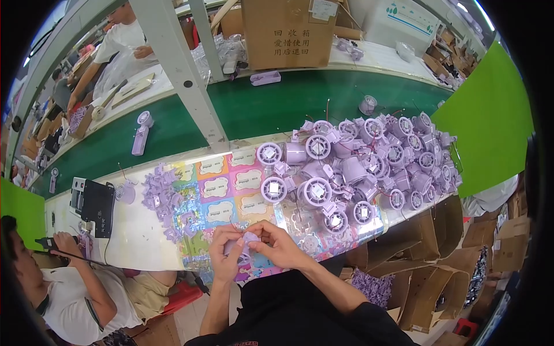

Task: The person assembles plastic fan components by attaching small plastic clips to the fan bodies by hand, scoops additional plastic pieces from a cardboard box onto the work table, and attaches them to more fan parts.

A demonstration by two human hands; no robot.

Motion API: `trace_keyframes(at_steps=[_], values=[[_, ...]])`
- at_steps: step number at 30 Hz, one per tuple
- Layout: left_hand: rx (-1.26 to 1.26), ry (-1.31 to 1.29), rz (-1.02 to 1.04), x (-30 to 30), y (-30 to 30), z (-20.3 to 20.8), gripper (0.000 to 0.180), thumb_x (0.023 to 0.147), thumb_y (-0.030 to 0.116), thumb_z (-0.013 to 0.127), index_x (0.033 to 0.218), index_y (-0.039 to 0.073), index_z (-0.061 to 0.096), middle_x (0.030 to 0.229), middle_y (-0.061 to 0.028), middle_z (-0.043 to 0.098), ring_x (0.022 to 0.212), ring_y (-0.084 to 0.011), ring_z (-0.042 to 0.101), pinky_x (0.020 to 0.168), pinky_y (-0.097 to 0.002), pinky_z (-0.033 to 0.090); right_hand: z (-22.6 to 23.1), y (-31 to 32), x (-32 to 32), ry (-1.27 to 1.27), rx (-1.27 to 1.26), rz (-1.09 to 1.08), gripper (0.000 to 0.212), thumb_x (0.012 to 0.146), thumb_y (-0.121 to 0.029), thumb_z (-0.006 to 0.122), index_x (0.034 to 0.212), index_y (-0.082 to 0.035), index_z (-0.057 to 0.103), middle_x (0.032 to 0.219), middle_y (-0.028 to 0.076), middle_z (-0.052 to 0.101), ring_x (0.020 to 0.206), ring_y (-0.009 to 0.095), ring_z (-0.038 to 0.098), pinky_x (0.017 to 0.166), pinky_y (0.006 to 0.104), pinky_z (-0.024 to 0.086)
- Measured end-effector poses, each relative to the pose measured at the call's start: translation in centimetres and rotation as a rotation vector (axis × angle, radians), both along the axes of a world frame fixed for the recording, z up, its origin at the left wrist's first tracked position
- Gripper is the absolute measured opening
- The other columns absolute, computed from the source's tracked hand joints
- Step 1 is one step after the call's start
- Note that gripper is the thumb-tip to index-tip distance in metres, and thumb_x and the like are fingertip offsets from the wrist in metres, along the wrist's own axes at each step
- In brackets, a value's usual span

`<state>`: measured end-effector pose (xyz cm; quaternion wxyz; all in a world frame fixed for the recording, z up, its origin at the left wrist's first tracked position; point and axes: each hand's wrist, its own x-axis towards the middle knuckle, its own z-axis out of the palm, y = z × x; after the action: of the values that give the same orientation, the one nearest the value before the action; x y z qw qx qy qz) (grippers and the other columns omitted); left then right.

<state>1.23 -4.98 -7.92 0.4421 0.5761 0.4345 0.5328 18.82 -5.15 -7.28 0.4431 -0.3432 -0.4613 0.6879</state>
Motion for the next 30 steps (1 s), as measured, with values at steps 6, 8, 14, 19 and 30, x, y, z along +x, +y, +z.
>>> trace_keyframes(at_steps=[6,8,14,19,30], values=[[-0.164,-0.09,-0.085,-1.2,1.1,1.0,0.008,0.087,0.004,0.067,0.093,-0.001,0.066,0.099,-0.008,0.06,0.094,-0.0181,0.058,0.086,-0.0311,0.045,0.7,0.8,-0.7,-0.029,0.009,-0.02,0.026,0.096,-0.006,0.063,0.121,-0.001,0.056,0.099,0.001,0.063,0.09,0.008,0.059,0.079,0.0256,0.049],[-0.244,-0.067,-0.091,-1.6,2.2,1.7,0.01,0.088,0.006,0.068,0.094,0.0,0.066,0.1,-0.0075,0.061,0.093,-0.0173,0.059,0.085,-0.0308,0.046,-1.3,1.5,-1.0,-0.033,-0.008,-0.076,0.024,0.098,-0.009,0.061,0.12,-0.002,0.056,0.097,0.001,0.062,0.086,0.007,0.057,0.075,0.0254,0.048],[-0.012,0.402,0.271,-6.5,15.8,4.6,0.014,0.092,0.011,0.067,0.101,0.0,0.068,0.09,-0.006,0.07,0.084,-0.0138,0.063,0.076,-0.0277,0.049,-1.3,2.5,-0.6,-0.572,0.209,-0.412,0.024,0.099,-0.019,0.056,0.114,0.0,0.059,0.086,0.014,0.066,0.073,0.022,0.064,0.065,0.0327,0.051],[0.188,0.563,0.168,-5.2,30.5,5.7,0.014,0.091,0.011,0.066,0.1,0.0,0.069,0.084,-0.0066,0.07,0.078,-0.0127,0.064,0.071,-0.0284,0.05,-2.3,3.1,-1.4,-0.891,0.483,-0.533,0.01,0.092,-0.011,0.062,0.098,-0.003,0.062,0.08,0.017,0.067,0.063,0.034,0.066,0.056,0.0423,0.053],[0.515,1.108,-0.142,4.3,50.0,-0.9,0.048,0.079,0.02,0.074,0.122,0.009,0.057,0.134,-0.0162,0.047,0.124,-0.0377,0.048,0.105,-0.0456,0.042,-2.2,3.1,-1.1,-0.938,0.416,-0.474,0.012,0.09,-0.012,0.063,0.095,-0.003,0.056,0.076,0.016,0.065,0.057,0.034,0.064,0.051,0.0415,0.053]])
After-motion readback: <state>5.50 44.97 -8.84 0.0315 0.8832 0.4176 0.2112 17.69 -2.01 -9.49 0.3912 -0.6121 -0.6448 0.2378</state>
